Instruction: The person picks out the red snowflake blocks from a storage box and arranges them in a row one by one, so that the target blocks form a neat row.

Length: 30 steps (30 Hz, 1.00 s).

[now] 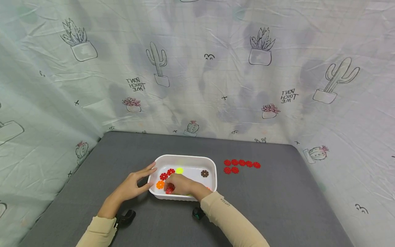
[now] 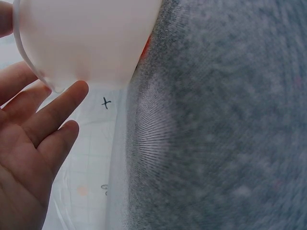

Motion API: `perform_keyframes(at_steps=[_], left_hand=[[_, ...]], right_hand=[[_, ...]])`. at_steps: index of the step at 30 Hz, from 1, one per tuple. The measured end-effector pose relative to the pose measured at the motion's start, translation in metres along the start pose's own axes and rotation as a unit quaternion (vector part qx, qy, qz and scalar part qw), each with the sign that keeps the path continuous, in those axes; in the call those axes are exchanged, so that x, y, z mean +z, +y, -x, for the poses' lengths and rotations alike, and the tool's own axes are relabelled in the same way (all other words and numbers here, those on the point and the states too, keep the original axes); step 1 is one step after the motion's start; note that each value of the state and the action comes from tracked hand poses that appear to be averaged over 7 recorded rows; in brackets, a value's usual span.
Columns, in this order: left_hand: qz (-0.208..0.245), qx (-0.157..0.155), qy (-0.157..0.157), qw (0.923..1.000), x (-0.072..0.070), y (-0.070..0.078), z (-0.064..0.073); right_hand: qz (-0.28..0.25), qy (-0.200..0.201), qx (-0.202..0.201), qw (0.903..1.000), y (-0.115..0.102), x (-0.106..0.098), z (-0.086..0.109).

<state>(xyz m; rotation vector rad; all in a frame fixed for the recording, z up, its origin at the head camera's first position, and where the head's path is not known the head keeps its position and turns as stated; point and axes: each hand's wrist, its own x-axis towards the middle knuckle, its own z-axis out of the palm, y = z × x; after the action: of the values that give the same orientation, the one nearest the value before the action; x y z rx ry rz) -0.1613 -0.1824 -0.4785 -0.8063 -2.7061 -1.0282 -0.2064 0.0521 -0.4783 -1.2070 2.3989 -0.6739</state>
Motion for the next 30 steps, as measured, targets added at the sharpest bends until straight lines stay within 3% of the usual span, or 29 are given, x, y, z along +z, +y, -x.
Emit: perform_keyframes(at_steps=[18,26,30], left_hand=[[0.005,-0.016,-0.006,0.9998,0.001,-0.002,0.0],[-0.006,-0.018,-0.005,0.9998,0.001,-0.001,0.0],[-0.004,-0.007,-0.003,1.0,0.0,0.0,-0.001]], right_hand=[[-0.043,0.024,0.049,0.9976,-0.001,-0.002,0.005],[-0.112,0.053,0.076,0.9894,0.0,-0.007,0.009],[-0.142,0.07,0.069,0.9849,0.001,-0.01,0.013]])
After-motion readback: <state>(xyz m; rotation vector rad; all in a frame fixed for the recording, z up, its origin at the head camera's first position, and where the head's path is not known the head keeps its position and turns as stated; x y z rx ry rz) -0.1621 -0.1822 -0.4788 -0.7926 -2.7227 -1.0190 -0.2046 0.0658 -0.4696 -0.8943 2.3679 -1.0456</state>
